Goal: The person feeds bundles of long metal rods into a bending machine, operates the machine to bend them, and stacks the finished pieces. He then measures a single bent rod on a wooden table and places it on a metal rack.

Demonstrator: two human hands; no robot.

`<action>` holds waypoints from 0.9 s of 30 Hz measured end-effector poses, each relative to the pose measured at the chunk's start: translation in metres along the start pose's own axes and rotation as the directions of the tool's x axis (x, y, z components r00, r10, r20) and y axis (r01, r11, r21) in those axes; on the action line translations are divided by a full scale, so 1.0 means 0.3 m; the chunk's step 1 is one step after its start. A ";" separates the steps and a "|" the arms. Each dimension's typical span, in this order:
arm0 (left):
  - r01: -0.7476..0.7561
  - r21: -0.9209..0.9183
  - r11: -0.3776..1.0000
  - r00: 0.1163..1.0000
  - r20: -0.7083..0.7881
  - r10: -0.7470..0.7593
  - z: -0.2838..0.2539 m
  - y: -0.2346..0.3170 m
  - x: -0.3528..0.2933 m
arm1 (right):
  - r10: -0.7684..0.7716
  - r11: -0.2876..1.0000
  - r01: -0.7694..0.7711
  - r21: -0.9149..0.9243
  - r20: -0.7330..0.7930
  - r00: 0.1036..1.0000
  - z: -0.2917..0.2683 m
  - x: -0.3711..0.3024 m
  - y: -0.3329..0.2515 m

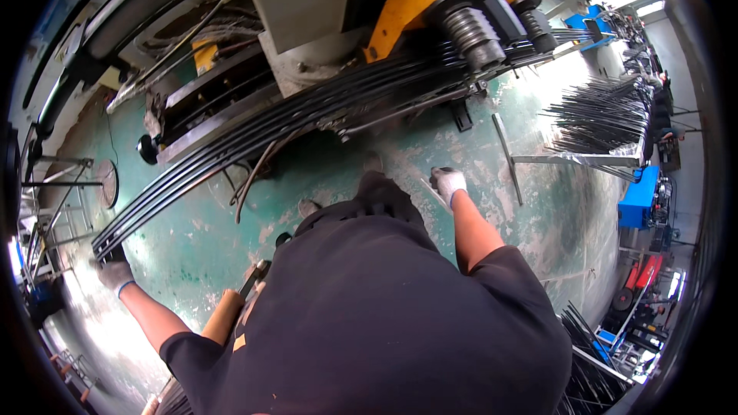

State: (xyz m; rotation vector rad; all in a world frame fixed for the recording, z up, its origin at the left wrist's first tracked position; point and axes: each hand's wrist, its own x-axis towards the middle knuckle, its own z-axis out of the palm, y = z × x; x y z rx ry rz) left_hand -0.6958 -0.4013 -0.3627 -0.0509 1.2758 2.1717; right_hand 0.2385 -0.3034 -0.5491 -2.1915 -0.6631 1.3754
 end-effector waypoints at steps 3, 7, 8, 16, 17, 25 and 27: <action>-0.061 -0.107 0.992 0.992 -0.117 0.049 -0.026 -0.131 -0.076 | -0.013 0.997 0.007 0.081 0.078 0.997 -0.018 0.157 -0.017; 0.118 -0.168 0.979 0.979 -0.145 -0.143 0.044 -0.468 -0.260 | -0.023 1.000 0.024 -0.005 0.059 0.998 0.016 0.102 -0.236; 0.158 -0.191 0.969 0.965 -0.177 -0.193 0.044 -0.583 -0.303 | -0.011 0.999 0.015 -0.047 0.073 0.997 0.004 0.142 -0.248; 0.618 -0.105 0.779 0.769 -0.130 -0.626 0.193 -1.452 -0.872 | -0.280 0.310 0.518 -0.797 0.444 0.851 -0.342 0.921 -0.021; 0.677 -0.048 0.735 0.731 -0.080 -0.678 0.324 -1.505 -0.913 | -0.294 -0.029 0.547 -0.837 0.530 0.796 -0.391 0.991 0.033; -0.915 0.297 -0.274 0.390 0.828 -0.404 0.449 -1.586 -0.900 | -0.186 0.935 0.233 -0.265 0.191 0.964 -0.369 0.710 -0.352; -0.870 0.071 -0.489 0.317 0.840 -0.441 0.502 -1.557 -0.893 | -0.130 0.973 0.159 -0.165 0.171 0.977 -0.357 0.709 -0.292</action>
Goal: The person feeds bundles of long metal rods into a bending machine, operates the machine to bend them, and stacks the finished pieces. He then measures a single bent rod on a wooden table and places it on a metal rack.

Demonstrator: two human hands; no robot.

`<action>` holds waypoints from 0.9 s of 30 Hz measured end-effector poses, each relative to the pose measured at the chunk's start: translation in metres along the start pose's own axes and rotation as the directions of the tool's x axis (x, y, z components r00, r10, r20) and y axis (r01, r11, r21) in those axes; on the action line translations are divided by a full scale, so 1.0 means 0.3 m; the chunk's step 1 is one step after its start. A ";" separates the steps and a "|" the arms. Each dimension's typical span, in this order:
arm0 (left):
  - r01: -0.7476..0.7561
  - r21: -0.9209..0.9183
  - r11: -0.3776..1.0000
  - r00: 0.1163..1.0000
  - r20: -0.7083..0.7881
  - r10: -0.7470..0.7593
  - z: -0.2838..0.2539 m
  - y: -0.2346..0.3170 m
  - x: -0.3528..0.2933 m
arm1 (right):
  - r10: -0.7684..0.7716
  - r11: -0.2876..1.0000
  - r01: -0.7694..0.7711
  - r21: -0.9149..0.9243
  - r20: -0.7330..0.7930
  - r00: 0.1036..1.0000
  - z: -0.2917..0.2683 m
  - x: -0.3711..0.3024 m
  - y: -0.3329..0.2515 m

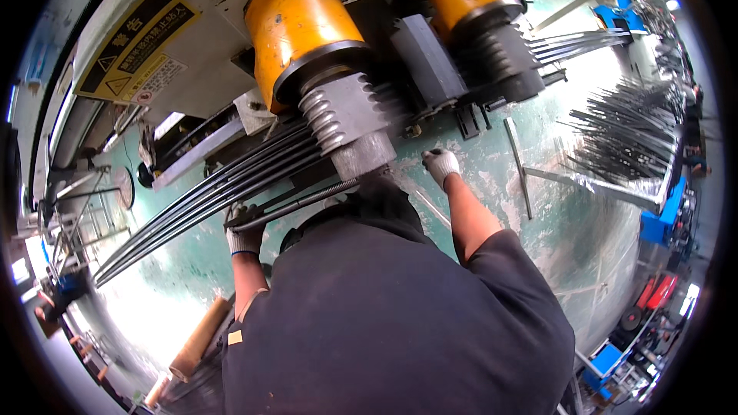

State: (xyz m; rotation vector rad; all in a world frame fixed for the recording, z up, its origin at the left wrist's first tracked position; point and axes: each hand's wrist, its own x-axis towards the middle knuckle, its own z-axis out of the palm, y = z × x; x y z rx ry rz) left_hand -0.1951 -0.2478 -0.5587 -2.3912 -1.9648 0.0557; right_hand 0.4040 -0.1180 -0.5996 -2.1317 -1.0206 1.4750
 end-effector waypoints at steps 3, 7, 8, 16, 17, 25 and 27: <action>0.173 -0.370 0.913 0.983 0.127 -0.135 0.032 -0.052 -0.029 | 0.025 0.994 -0.031 -0.108 -0.055 0.998 0.064 -0.126 0.104; 0.405 -0.705 -0.582 0.737 0.628 -0.248 0.092 -0.060 -0.092 | 0.180 0.955 -0.200 -0.219 -0.108 0.978 0.123 -0.352 0.182; 0.376 -0.592 -0.713 0.674 0.702 -0.228 0.044 -0.021 -0.082 | 0.187 0.950 -0.213 -0.229 -0.129 0.974 0.125 -0.412 0.201; 0.201 -0.767 -0.610 0.964 0.265 -0.015 0.168 -0.160 -0.207 | 0.040 0.994 -0.064 -0.094 -0.234 0.971 0.119 -0.595 0.169; 0.163 -0.820 -0.549 0.973 0.226 -0.050 0.152 -0.192 -0.212 | -0.006 0.998 -0.012 -0.068 -0.252 0.968 0.116 -0.587 0.103; -0.223 -0.533 -0.816 0.722 0.472 -0.506 -0.444 -0.107 -0.090 | -0.559 0.650 0.758 0.050 -0.644 0.522 0.039 -0.466 -0.382; -0.291 -0.571 -0.768 0.791 0.307 -0.529 -0.523 -0.123 -0.121 | -0.510 0.551 0.806 0.216 -0.677 0.531 0.030 -0.503 -0.540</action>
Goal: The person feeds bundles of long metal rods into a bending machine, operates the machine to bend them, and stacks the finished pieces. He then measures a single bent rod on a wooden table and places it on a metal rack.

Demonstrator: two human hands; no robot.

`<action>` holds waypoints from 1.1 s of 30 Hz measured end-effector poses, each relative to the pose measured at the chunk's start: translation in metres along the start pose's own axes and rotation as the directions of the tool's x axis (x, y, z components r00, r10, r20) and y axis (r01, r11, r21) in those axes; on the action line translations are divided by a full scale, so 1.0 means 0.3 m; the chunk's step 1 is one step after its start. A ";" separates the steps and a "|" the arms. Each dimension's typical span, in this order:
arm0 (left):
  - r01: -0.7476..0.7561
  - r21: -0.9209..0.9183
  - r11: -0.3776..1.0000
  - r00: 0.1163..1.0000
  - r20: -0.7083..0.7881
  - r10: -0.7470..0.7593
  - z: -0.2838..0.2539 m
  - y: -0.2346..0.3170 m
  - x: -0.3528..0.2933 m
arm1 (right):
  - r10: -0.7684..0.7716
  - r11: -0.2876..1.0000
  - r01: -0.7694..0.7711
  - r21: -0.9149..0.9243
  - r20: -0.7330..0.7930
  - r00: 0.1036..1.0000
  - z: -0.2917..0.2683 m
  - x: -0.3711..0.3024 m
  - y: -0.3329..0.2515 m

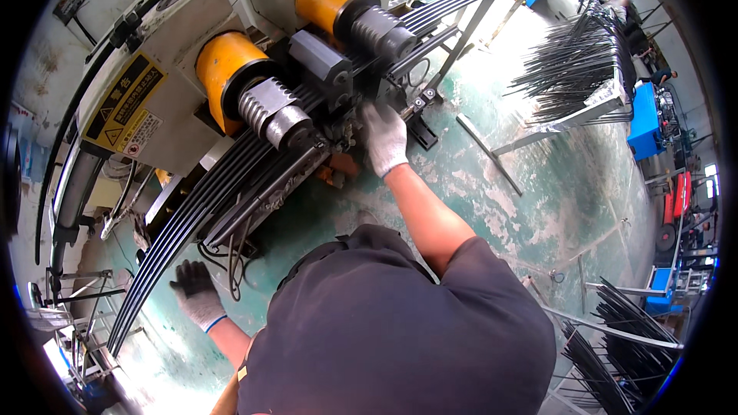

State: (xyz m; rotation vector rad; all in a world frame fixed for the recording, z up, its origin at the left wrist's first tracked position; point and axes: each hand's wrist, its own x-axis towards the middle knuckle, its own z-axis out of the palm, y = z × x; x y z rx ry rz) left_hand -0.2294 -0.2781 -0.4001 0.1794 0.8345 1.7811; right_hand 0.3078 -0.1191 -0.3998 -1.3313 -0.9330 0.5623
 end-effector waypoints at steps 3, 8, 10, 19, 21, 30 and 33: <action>-0.107 0.009 0.994 0.994 -0.034 0.107 0.166 0.064 -0.023 | 0.168 0.963 -0.156 0.219 -0.036 0.985 0.069 0.072 -0.178; -0.257 0.045 0.965 0.965 0.074 0.253 0.322 0.137 -0.026 | 0.386 0.786 -0.392 0.478 0.117 0.915 0.134 0.203 -0.153; -0.424 0.235 0.875 0.904 0.054 0.424 0.418 0.159 -0.048 | 0.490 0.755 -0.450 0.478 0.045 0.871 0.160 0.214 -0.239; -0.656 0.548 0.519 0.623 0.006 0.782 0.989 0.468 -0.121 | 0.418 0.821 -0.419 0.388 0.090 0.904 0.169 0.315 -0.190; -0.657 0.585 0.476 0.661 0.142 0.737 1.085 0.477 -0.112 | 0.380 0.846 -0.375 0.378 0.063 0.923 0.174 0.332 -0.161; -0.740 0.647 0.182 0.581 0.481 0.656 1.439 0.321 -0.074 | 0.295 0.773 -0.394 0.497 0.268 0.917 0.147 0.358 -0.134; -0.816 0.574 0.064 0.487 0.623 0.612 1.554 0.274 -0.063 | 0.309 0.743 -0.426 0.517 0.299 0.903 0.145 0.360 -0.152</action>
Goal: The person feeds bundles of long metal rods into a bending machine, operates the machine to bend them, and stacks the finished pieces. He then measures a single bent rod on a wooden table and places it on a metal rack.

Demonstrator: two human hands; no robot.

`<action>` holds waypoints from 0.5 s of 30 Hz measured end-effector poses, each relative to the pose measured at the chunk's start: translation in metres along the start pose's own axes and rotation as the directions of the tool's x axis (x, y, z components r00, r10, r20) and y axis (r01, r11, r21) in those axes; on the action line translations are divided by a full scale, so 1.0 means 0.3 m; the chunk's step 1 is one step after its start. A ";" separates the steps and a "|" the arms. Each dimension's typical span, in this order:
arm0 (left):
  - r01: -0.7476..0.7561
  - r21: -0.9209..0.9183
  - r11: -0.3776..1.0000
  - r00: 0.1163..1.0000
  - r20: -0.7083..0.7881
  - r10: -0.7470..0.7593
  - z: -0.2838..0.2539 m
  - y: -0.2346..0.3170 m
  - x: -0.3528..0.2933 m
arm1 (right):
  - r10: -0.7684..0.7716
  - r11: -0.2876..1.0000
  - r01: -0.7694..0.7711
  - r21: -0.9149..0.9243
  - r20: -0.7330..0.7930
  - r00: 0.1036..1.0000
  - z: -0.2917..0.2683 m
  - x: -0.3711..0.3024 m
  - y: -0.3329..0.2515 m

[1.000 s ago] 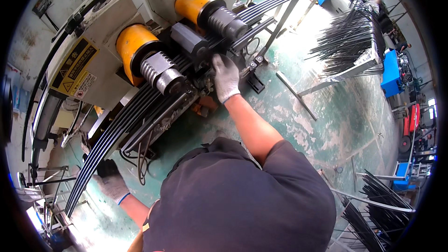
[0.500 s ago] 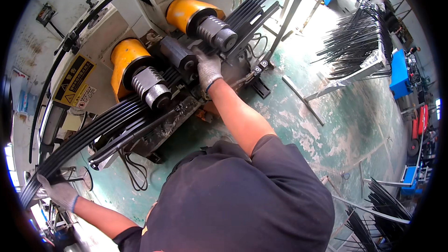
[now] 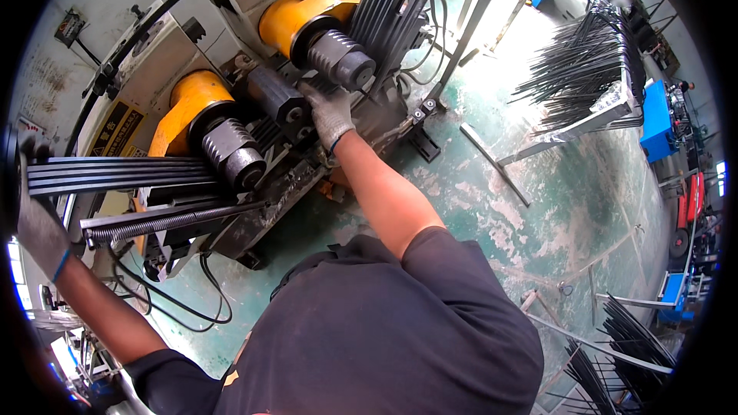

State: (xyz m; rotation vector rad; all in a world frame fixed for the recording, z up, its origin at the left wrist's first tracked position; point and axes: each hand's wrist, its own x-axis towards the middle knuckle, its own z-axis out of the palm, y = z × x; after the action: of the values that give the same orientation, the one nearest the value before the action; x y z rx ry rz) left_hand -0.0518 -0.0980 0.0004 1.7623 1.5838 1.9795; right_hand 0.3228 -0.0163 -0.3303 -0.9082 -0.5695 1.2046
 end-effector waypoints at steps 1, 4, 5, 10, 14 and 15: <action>0.042 0.043 0.998 0.999 0.009 -0.042 0.055 0.039 -0.002 | -0.023 1.000 0.023 -0.005 -0.004 1.000 -0.008 0.004 0.007; -0.036 0.128 0.991 0.990 0.138 0.019 0.187 -0.042 0.044 | -0.061 0.998 0.061 -0.006 -0.013 0.998 -0.040 -0.001 -0.008; -0.075 0.180 0.981 0.977 0.209 0.036 0.211 -0.031 0.051 | -0.068 0.998 0.068 -0.013 -0.012 0.998 -0.033 -0.003 -0.006; -0.731 0.427 0.533 0.680 0.521 0.515 0.313 -0.007 0.143 | -0.111 0.991 0.111 -0.070 0.000 0.994 0.006 -0.007 0.003; -0.339 0.385 0.858 0.913 0.353 0.203 0.366 0.060 0.061 | -0.084 0.996 0.084 -0.022 0.008 0.996 -0.010 -0.015 -0.011; -0.352 0.361 0.864 0.904 0.372 0.212 0.362 0.065 0.065 | -0.084 0.996 0.084 -0.010 0.012 0.996 -0.004 -0.011 -0.011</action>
State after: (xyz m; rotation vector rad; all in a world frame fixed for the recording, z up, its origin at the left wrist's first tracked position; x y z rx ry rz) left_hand 0.0346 -0.0273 0.0082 2.4627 1.8145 1.3900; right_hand 0.3244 -0.0202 -0.3280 -0.8783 -0.6182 1.1326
